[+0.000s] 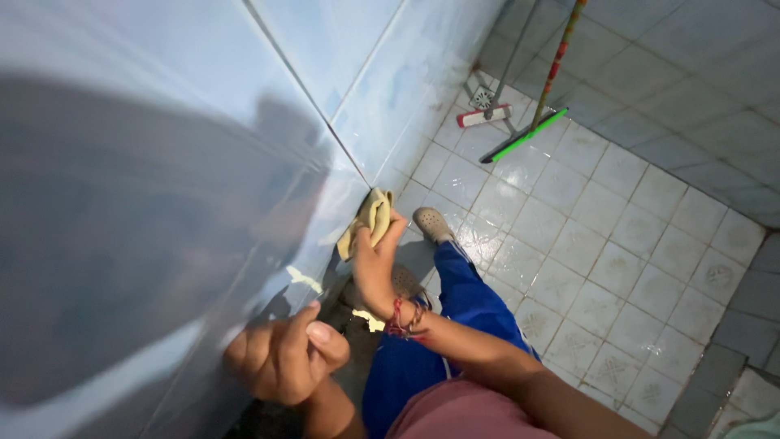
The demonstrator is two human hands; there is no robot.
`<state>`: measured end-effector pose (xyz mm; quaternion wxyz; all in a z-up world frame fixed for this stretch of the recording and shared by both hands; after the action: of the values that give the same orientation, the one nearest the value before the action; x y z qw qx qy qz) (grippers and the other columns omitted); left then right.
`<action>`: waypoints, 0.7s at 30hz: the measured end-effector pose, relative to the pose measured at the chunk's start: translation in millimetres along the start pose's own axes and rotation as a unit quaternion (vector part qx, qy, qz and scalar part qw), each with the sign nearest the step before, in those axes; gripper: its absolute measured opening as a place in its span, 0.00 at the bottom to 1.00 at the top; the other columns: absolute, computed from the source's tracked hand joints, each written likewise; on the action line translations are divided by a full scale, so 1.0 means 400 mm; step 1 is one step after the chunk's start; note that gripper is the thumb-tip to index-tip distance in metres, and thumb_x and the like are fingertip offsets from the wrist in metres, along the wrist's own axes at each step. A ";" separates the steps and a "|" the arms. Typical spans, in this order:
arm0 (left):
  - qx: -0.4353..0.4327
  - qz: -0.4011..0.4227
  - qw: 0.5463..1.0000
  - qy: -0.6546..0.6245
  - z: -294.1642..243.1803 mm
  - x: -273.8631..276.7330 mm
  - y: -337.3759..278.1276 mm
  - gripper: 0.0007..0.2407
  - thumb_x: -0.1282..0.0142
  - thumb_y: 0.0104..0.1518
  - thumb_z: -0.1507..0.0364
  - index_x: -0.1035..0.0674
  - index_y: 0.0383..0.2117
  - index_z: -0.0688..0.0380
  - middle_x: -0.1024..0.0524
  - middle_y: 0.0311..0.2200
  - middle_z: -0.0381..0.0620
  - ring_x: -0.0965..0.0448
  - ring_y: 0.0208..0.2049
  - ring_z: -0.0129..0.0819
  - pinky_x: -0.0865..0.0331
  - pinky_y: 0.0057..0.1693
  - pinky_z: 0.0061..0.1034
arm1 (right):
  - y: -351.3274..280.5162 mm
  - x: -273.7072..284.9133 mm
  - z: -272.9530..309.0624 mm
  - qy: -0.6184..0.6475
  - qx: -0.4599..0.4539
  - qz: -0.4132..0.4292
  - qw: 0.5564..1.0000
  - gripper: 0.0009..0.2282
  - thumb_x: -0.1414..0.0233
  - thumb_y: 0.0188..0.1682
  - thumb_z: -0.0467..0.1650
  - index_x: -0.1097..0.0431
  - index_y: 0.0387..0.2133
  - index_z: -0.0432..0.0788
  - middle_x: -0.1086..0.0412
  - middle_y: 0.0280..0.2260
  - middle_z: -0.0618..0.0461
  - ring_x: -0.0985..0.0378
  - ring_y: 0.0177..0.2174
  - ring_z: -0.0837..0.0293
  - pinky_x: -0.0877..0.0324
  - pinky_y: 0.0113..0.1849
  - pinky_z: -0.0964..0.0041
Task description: The person pours water into a squat toilet using a dipper and then wipes the bathroom wall tiles with a yellow cloth.
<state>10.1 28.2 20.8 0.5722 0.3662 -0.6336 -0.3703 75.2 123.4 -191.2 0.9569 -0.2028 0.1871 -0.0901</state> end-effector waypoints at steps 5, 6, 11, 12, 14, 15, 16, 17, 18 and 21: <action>0.101 -0.004 0.994 -0.039 -0.043 -0.008 0.023 0.10 0.54 0.63 0.70 0.21 0.27 0.54 0.31 0.16 0.39 0.33 0.20 0.36 0.39 0.39 0.32 | -0.057 -0.044 0.190 0.010 0.150 0.059 0.987 0.19 0.55 0.54 0.20 0.51 0.56 0.42 0.39 0.44 0.46 0.31 0.38 0.63 0.31 0.38 0.72; 0.098 -0.058 0.992 -0.053 -0.043 -0.015 0.030 0.10 0.55 0.63 0.70 0.23 0.26 0.54 0.31 0.15 0.36 0.35 0.18 0.34 0.41 0.37 0.31 | -0.064 -0.052 0.214 0.025 0.155 0.064 0.986 0.20 0.54 0.54 0.20 0.50 0.57 0.42 0.39 0.43 0.45 0.33 0.36 0.63 0.33 0.35 0.72; 0.067 -0.122 0.982 -0.124 -0.057 -0.029 0.067 0.10 0.57 0.64 0.71 0.25 0.26 0.57 0.30 0.13 0.38 0.33 0.16 0.31 0.42 0.35 0.29 | -0.097 -0.072 0.328 -0.090 0.439 0.086 0.890 0.25 0.53 0.49 0.18 0.50 0.59 0.44 0.45 0.54 0.41 0.35 0.48 0.53 0.35 0.50 0.62; 0.048 -0.147 0.981 -0.117 -0.065 -0.032 0.075 0.10 0.57 0.63 0.71 0.25 0.25 0.57 0.32 0.12 0.38 0.35 0.15 0.31 0.43 0.35 0.29 | -0.106 -0.077 0.345 -0.133 0.509 0.088 0.846 0.26 0.52 0.47 0.19 0.49 0.59 0.45 0.45 0.55 0.38 0.37 0.51 0.48 0.37 0.54 0.57; 0.027 -0.174 0.978 -0.112 -0.077 -0.048 0.089 0.10 0.57 0.61 0.71 0.25 0.24 0.57 0.35 0.10 0.38 0.37 0.15 0.31 0.44 0.34 0.29 | -0.100 -0.087 0.365 -0.126 0.544 0.099 0.824 0.27 0.45 0.47 0.22 0.47 0.59 0.47 0.44 0.55 0.40 0.35 0.50 0.48 0.35 0.52 0.56; 0.017 -0.206 0.971 -0.116 -0.081 -0.054 0.093 0.10 0.57 0.60 0.70 0.26 0.23 0.57 0.35 0.10 0.38 0.37 0.14 0.30 0.45 0.34 0.29 | -0.097 -0.094 0.378 -0.121 0.577 0.111 0.800 0.28 0.39 0.47 0.25 0.45 0.59 0.49 0.43 0.55 0.42 0.33 0.48 0.48 0.33 0.51 0.56; 0.008 -0.239 0.964 -0.120 -0.083 -0.057 0.096 0.10 0.56 0.60 0.69 0.27 0.22 0.58 0.35 0.09 0.37 0.38 0.14 0.30 0.46 0.33 0.29 | -0.085 -0.101 0.391 -0.119 0.579 0.110 0.799 0.28 0.39 0.47 0.25 0.45 0.59 0.49 0.43 0.55 0.42 0.33 0.48 0.48 0.33 0.51 0.56; 0.007 -0.242 0.963 -0.122 -0.085 -0.063 0.100 0.10 0.56 0.60 0.69 0.27 0.22 0.58 0.35 0.09 0.37 0.38 0.14 0.30 0.46 0.33 0.29 | -0.072 -0.109 0.411 -0.117 0.589 0.108 0.792 0.25 0.40 0.49 0.24 0.41 0.59 0.50 0.42 0.58 0.44 0.31 0.49 0.50 0.31 0.48 0.60; 0.004 -0.250 0.961 -0.120 -0.086 -0.067 0.102 0.10 0.56 0.60 0.69 0.27 0.22 0.58 0.35 0.09 0.38 0.38 0.14 0.32 0.46 0.33 0.30 | -0.062 -0.116 0.436 -0.114 0.599 0.106 0.785 0.22 0.41 0.52 0.22 0.37 0.58 0.52 0.42 0.60 0.46 0.29 0.49 0.52 0.28 0.45 0.64; 0.000 -0.282 0.952 -0.122 -0.085 -0.087 0.102 0.11 0.56 0.59 0.69 0.26 0.21 0.58 0.35 0.09 0.38 0.38 0.14 0.31 0.45 0.34 0.30 | -0.048 -0.132 0.528 -0.125 0.682 0.110 0.712 0.20 0.34 0.50 0.28 0.35 0.52 0.49 0.52 0.63 0.38 0.31 0.51 0.48 0.26 0.46 0.58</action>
<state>45.0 76.0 43.5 0.3624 0.4820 -0.5699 -0.5582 108.3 194.1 13.0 0.8531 0.5175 -0.0253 -0.0609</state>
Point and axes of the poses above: each hand's wrist, its own y-axis towards the middle knuckle, its own x-axis out of the back of the hand, z = x × y, the point moved 4 cm from there along y, towards the middle knuckle
